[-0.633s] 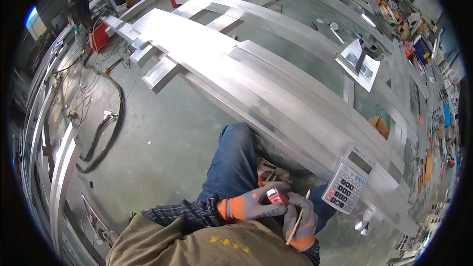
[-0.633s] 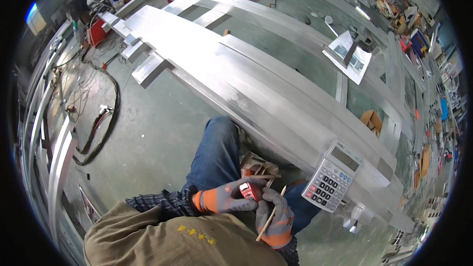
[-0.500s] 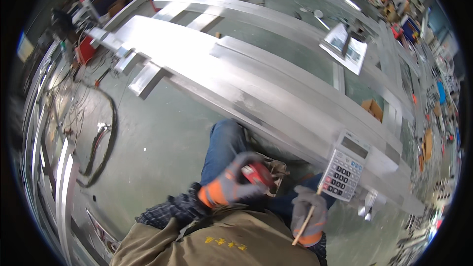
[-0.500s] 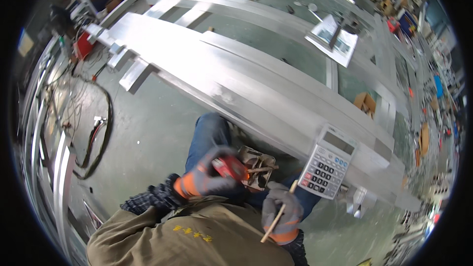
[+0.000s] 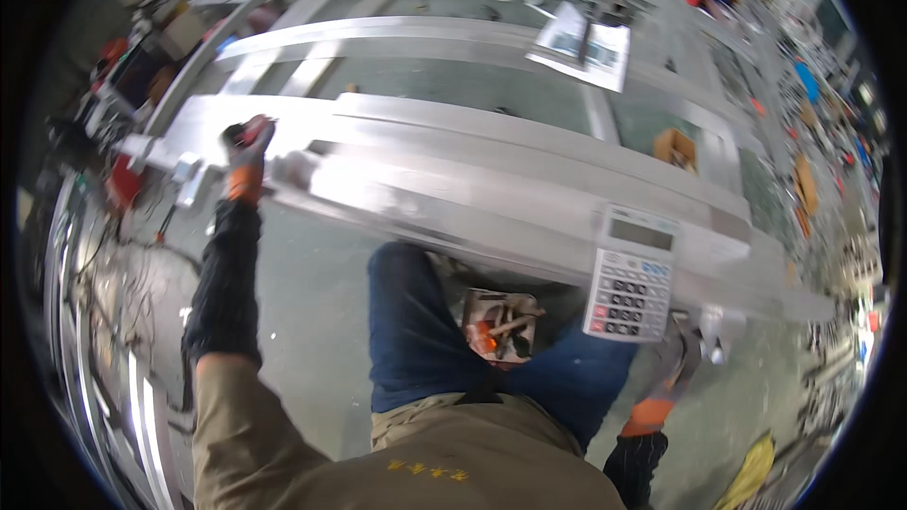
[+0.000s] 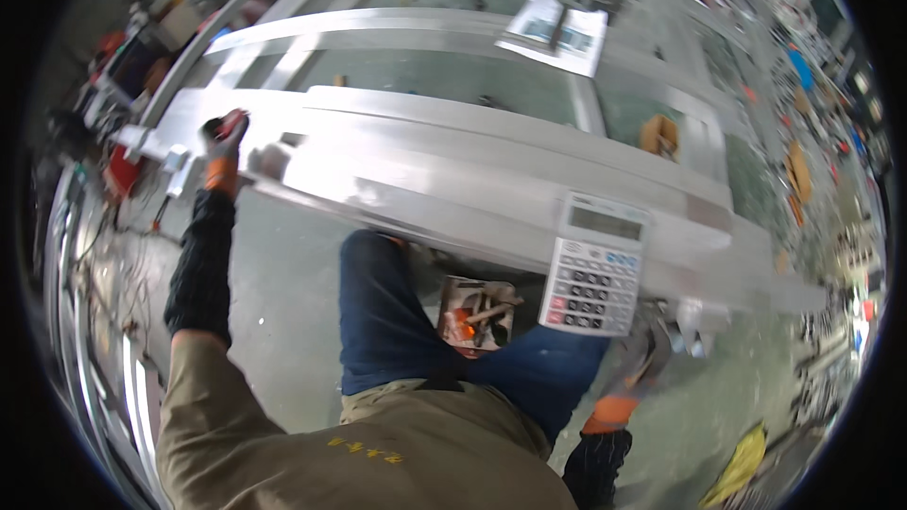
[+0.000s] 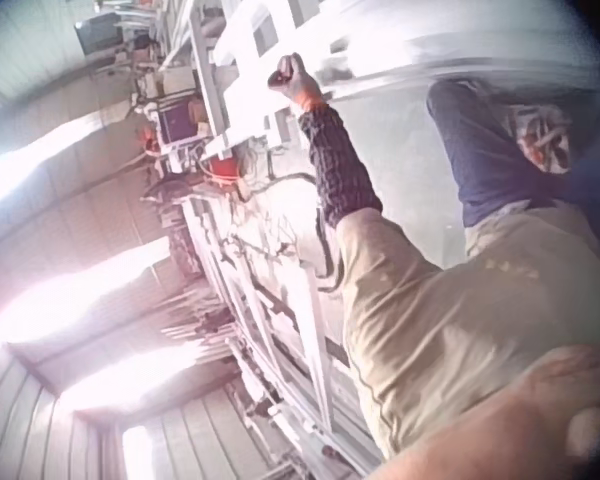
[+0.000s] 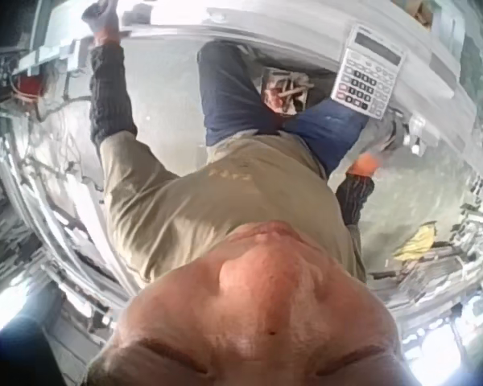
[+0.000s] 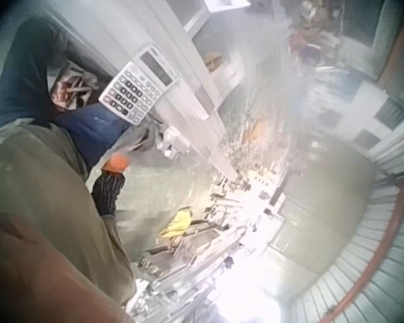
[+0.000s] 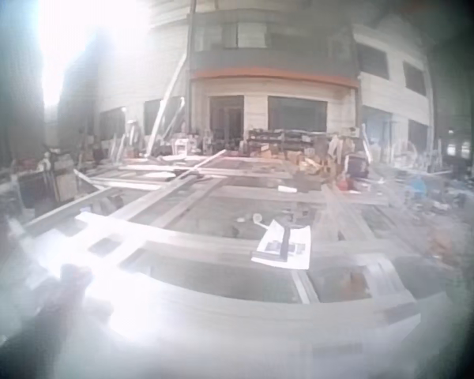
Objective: The person measures a long metal profile using a tape measure and calculator, then marks measurement points with a pencil. They later use a metal square to draw perpendicular lines on the profile.
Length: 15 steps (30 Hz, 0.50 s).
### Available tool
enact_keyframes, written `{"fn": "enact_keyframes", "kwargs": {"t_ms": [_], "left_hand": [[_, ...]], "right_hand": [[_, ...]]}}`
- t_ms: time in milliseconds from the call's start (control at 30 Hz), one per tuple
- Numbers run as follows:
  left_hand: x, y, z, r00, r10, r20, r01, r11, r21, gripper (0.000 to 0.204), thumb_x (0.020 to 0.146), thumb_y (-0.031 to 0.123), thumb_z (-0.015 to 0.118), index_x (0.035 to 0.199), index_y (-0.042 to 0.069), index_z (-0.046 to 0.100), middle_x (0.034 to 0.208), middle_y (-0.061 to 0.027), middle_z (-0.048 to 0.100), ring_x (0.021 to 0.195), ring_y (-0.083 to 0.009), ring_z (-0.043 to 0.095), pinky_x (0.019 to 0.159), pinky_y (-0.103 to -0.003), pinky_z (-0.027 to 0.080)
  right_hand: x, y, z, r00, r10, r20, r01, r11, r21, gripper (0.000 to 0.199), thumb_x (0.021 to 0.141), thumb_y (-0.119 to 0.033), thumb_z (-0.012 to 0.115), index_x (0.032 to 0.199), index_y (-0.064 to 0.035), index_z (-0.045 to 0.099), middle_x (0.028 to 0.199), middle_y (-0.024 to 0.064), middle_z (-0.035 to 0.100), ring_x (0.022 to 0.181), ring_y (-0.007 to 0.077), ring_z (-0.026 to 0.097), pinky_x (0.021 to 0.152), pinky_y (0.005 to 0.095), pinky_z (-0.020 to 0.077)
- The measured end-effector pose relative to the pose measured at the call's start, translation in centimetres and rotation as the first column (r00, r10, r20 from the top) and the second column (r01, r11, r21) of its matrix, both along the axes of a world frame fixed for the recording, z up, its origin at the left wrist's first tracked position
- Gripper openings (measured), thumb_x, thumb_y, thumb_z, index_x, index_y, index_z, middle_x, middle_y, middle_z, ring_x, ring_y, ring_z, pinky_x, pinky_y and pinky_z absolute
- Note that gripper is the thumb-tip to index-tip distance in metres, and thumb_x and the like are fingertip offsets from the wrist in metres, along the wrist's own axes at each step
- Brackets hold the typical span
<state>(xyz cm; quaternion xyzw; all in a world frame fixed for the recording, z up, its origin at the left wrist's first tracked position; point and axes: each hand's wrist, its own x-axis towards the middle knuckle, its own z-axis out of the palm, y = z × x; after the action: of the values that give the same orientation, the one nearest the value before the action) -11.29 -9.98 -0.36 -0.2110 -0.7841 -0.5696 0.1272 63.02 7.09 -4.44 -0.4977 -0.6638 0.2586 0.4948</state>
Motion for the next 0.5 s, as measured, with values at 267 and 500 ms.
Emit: {"fn": "enact_keyframes", "kwargs": {"t_ms": [267, 500], "left_hand": [[0.2, 1.5, -2.0, 0.985, 0.170, -0.007, -0.162, 0.926, -0.340, 0.077, 0.073, 0.043, 0.089, 0.124, 0.001, 0.050, 0.111, -0.0204, 0.068, 0.104, -0.0289, 0.067, 0.089, -0.037, 0.054], [-2.0, -2.2, -3.3, 0.993, -0.040, -0.112, 0.021, 0.987, -0.161, 0.081, 0.082, 0.016, 0.086, 0.144, 0.002, 0.036, 0.127, -0.0189, 0.055, 0.104, -0.0228, 0.063, 0.084, -0.030, 0.057]], "right_hand": [[-1.8, -0.6, -2.9, 0.686, -0.074, -0.724, -0.277, 0.894, -0.353, 0.052, 0.103, -0.025, 0.054, 0.147, -0.0021, 0.038, 0.143, 0.0209, 0.051, 0.120, 0.0401, 0.060, 0.100, 0.0529, 0.0540], [-3.4, -0.1, -1.8, 0.625, -0.079, -0.777, -0.310, 0.888, -0.340, 0.040, 0.107, -0.023, 0.048, 0.141, -0.0025, 0.046, 0.138, 0.0182, 0.056, 0.122, 0.0331, 0.060, 0.100, 0.0501, 0.0541]]}}
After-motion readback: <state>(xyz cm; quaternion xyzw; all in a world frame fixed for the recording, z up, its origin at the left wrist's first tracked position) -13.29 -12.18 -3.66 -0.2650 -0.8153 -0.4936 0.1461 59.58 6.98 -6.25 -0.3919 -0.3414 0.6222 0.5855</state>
